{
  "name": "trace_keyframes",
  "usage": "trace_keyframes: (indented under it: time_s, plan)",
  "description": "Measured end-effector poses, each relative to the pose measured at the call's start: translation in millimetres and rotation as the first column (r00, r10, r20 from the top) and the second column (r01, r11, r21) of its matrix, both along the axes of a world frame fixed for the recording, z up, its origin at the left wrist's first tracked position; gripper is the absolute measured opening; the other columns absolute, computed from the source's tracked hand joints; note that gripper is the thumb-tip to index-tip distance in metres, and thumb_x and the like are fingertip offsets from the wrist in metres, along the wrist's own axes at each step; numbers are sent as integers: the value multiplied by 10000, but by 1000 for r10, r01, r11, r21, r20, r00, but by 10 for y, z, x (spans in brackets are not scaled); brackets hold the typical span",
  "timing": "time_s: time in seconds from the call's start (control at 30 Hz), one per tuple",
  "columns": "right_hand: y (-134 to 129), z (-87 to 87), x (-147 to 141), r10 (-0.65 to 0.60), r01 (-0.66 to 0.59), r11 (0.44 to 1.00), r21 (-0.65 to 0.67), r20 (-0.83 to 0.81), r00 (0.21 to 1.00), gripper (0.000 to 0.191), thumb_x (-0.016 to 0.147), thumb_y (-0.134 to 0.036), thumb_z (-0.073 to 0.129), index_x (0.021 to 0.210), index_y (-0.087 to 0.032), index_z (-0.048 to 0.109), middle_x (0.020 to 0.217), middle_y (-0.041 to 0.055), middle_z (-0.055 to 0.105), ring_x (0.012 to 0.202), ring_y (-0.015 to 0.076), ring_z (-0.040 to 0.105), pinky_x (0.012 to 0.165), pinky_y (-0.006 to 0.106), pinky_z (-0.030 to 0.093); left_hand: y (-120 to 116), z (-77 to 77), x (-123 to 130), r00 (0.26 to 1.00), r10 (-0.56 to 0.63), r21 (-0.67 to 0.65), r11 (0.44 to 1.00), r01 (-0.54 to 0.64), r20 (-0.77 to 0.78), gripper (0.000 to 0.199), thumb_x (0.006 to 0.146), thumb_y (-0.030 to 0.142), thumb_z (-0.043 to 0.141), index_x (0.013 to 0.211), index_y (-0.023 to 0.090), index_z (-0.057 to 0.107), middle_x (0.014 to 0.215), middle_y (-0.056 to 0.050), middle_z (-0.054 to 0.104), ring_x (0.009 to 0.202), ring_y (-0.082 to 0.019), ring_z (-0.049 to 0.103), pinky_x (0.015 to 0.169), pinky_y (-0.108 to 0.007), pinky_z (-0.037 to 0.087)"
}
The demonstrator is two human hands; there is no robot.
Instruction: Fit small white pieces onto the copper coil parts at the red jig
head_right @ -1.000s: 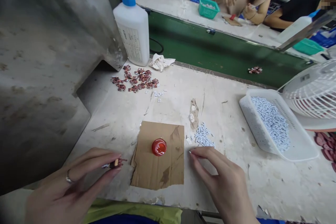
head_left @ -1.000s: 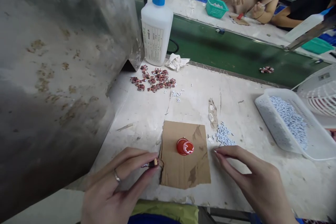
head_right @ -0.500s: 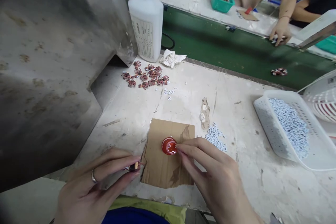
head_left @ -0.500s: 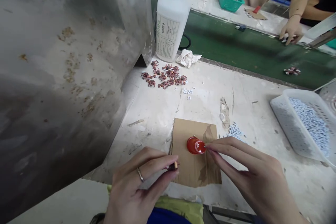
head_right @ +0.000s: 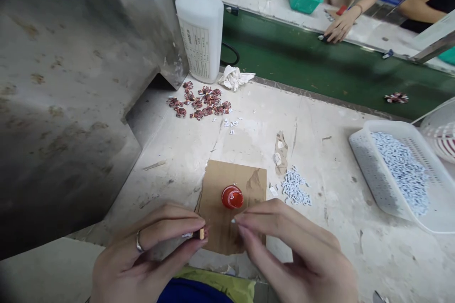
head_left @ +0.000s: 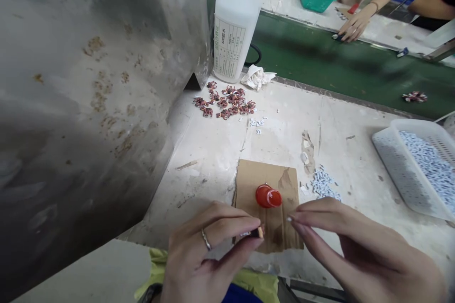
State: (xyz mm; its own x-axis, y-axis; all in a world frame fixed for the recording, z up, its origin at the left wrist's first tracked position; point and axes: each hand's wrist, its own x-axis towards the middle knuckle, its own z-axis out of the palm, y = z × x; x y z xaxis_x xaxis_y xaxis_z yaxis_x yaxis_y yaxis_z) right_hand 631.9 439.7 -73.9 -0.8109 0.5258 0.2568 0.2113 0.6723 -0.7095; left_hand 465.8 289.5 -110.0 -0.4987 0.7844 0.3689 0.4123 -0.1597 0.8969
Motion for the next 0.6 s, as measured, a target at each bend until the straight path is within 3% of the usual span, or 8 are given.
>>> trace_keyframes:
  time_s: [0.2,0.37,0.5,0.6]
  plan:
    - [-89,13,-82,93,-110,980,-165,-106,990,258,917,-62,683,1054,-272,744,991,-7,797,906,139,778,751,183,662,54,19,39,999,-17,23,1000,17,32,209,865,43,785,1028,160,729,912,11,776,856,-45,752,847,-60,598]
    - [-135,-9,-130,89,-114,969,-221,-120,989,253,923,-45,682,1068,-244,737,985,24,793,926,168,783,746,217,675,52,2,73,999,-26,17,1000,25,43,197,873,50,779,1034,157,739,926,4,781,857,-49,758,851,-64,606]
    - [-126,-9,-114,118,-131,970,-205,-76,990,255,928,-40,686,1078,-244,720,1041,36,797,963,170,781,775,220,674,45,19,73,998,-26,30,999,25,49,189,874,45,776,1023,155,737,919,4,781,849,-48,758,841,-64,607]
    - [-133,-10,-40,180,-180,979,-92,-7,984,279,935,-42,685,1139,-233,707,1120,61,793,1001,170,783,788,198,670,40,21,61,999,-14,36,999,12,35,194,865,37,785,1018,148,743,902,2,781,831,-50,754,825,-65,611]
